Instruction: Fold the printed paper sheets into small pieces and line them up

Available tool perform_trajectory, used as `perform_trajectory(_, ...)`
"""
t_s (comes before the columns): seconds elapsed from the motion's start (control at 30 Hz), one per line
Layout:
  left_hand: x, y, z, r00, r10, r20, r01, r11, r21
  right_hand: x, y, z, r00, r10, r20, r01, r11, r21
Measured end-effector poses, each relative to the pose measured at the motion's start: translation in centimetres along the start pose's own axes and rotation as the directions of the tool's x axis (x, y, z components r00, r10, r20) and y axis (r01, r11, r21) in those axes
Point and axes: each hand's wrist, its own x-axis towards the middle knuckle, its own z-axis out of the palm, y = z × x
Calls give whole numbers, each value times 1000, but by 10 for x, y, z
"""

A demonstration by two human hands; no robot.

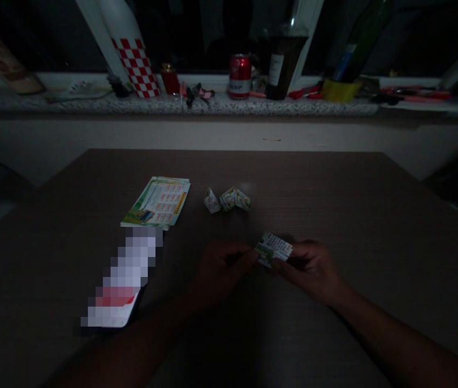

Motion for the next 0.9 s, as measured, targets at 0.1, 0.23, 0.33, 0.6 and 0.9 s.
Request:
perform_trajectory(0.1,0,-1,0,999,-24,-34,24,1000,-9,0,1,1,1000,20,7,-20,999,43)
perform_trajectory(0.23,1,-4,0,999,-38,-39,37,999,-18,1,2,2,1000,11,-13,-10,998,64)
perform_trajectory(0.33,1,-5,0,998,-45,-45,44,998,-34,2,1,2,1000,-4,-26,6,997,79)
perform_trajectory(0.6,1,-7,0,996,-24,-81,20,998,-55,3,2,1,998,-36,-54,41,995,95)
perform_trajectory(0.9,3,-4,0,993,118,-32,-109,974,200,5,1,-1,984,-16,-177,39,991,131)
